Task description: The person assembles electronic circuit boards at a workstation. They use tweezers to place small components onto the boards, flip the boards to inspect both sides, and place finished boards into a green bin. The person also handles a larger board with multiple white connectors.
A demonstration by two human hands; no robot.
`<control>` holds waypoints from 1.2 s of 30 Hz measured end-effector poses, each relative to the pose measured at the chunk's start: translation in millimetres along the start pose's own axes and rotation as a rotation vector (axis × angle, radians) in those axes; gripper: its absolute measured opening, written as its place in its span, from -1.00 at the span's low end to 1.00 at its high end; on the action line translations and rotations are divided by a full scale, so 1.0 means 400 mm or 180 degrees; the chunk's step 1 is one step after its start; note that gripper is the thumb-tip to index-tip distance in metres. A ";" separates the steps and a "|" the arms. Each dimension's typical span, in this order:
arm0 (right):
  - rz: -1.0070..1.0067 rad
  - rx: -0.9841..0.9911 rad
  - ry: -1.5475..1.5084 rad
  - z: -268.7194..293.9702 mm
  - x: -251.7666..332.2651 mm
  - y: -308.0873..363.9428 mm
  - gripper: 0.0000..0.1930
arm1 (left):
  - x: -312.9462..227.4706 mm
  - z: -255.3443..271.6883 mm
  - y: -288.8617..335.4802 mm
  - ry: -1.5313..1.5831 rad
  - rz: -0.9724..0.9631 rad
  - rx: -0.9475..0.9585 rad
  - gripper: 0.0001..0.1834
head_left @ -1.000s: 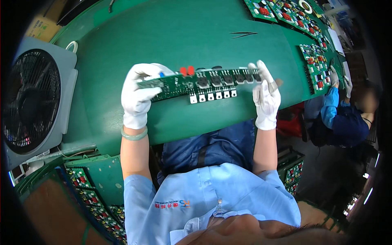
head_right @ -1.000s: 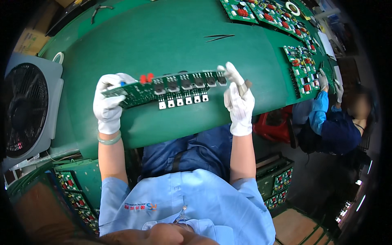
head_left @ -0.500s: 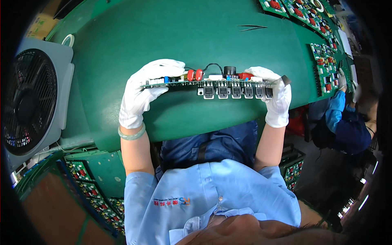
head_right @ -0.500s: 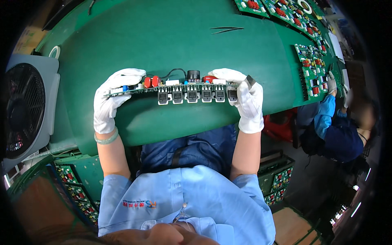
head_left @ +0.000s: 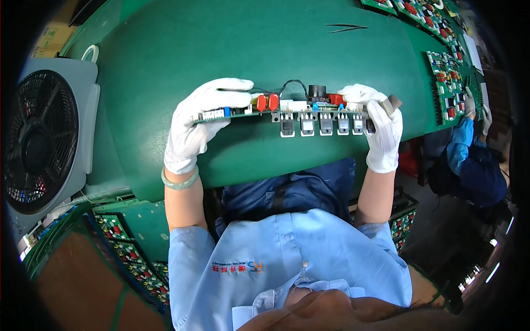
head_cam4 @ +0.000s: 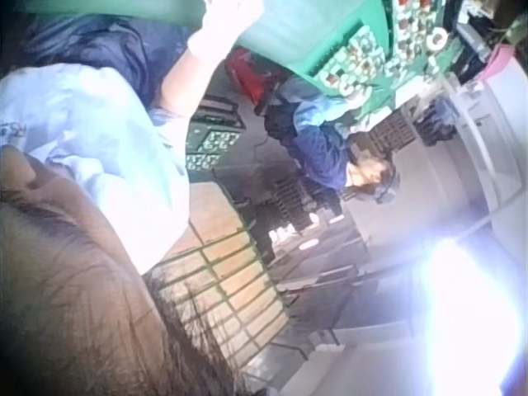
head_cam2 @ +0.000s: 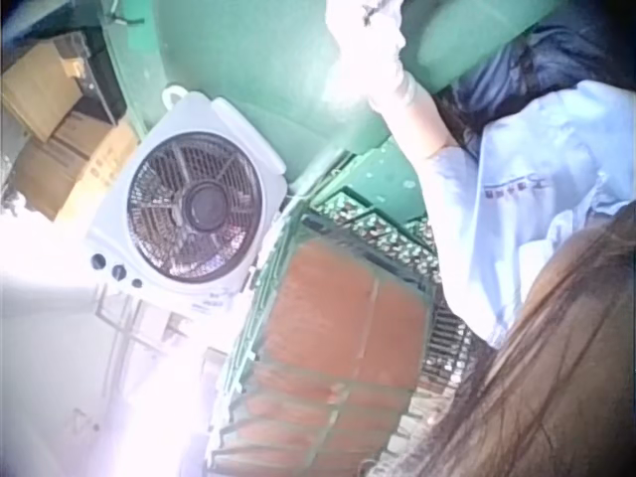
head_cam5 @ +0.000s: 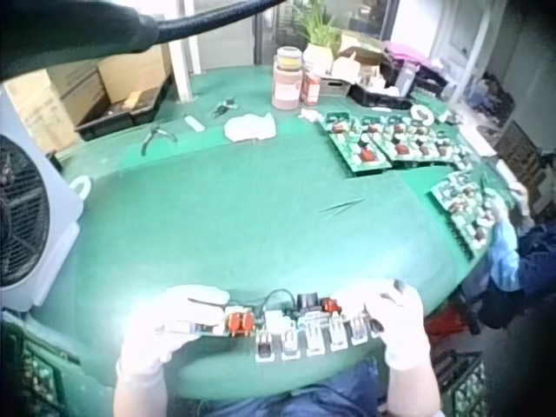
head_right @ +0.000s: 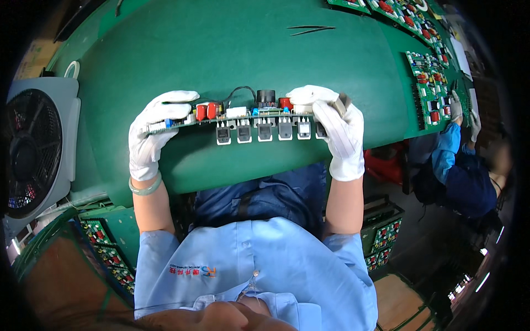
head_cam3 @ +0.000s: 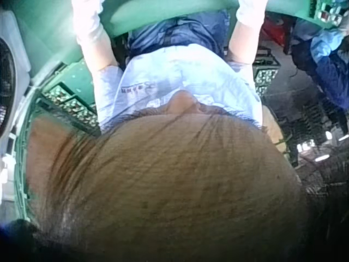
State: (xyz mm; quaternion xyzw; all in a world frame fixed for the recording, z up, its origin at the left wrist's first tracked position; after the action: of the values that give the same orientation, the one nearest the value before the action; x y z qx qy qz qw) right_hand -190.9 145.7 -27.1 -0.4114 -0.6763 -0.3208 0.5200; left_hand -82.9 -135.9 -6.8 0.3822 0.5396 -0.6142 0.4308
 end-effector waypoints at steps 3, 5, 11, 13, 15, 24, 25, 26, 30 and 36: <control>-0.0086 0.0076 -0.0209 -0.005 -0.009 -0.037 -0.67 | 0.011 -0.005 -0.008 0.0554 0.0198 -0.0416 -0.41; -0.0265 0.0164 -0.0818 -0.017 -0.024 -0.055 -0.55 | 0.035 -0.004 -0.010 0.0686 0.0434 -0.0536 -0.25; -0.0790 -0.0439 0.0711 0.036 -0.087 -0.055 -0.58 | 0.096 0.039 -0.007 0.0681 0.1047 -0.0919 -0.34; -0.0810 -0.0368 0.0480 0.028 -0.096 -0.083 -0.61 | 0.099 0.058 -0.012 0.0804 0.1121 -0.1349 -0.41; -0.0810 -0.0160 0.0390 0.024 -0.100 -0.110 -0.63 | 0.133 0.075 0.013 0.1505 0.1447 -0.1400 -0.45; -0.0322 0.0040 -0.0732 -0.002 -0.117 -0.164 -0.71 | 0.161 0.078 0.039 0.2975 0.1818 -0.1713 -0.40; -0.0277 -0.0045 -0.0816 -0.009 -0.115 -0.156 -0.70 | 0.112 0.067 0.023 0.2748 0.1797 -0.1755 -0.37; -0.0279 -0.0008 -0.0913 -0.005 -0.121 -0.158 -0.69 | 0.087 0.064 0.014 0.2522 0.1777 -0.1791 -0.34; -0.0250 0.0118 -0.1056 0.009 -0.134 -0.167 -0.69 | 0.144 0.049 0.039 0.3613 0.2005 -0.1737 -0.35; -0.0107 -0.0145 -0.0949 0.022 -0.133 -0.162 -0.75 | 0.184 0.045 0.053 0.3819 0.1846 -0.1376 -0.36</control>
State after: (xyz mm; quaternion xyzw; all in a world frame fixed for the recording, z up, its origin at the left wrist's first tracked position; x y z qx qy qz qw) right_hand -245.9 111.8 -81.1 -0.4548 -0.7454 -0.2800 0.3989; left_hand -87.8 -163.3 -80.5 0.6895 0.6705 -0.0363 0.2714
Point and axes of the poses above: each hand's wrist, its own y-axis away from the middle knuckle, its own z-axis out of the back of the hand, x = y × z, the point moved 9 cm from there along -y, towards the middle knuckle, and after that the axes turned 2 degrees about -y, right-handed, at the moved point
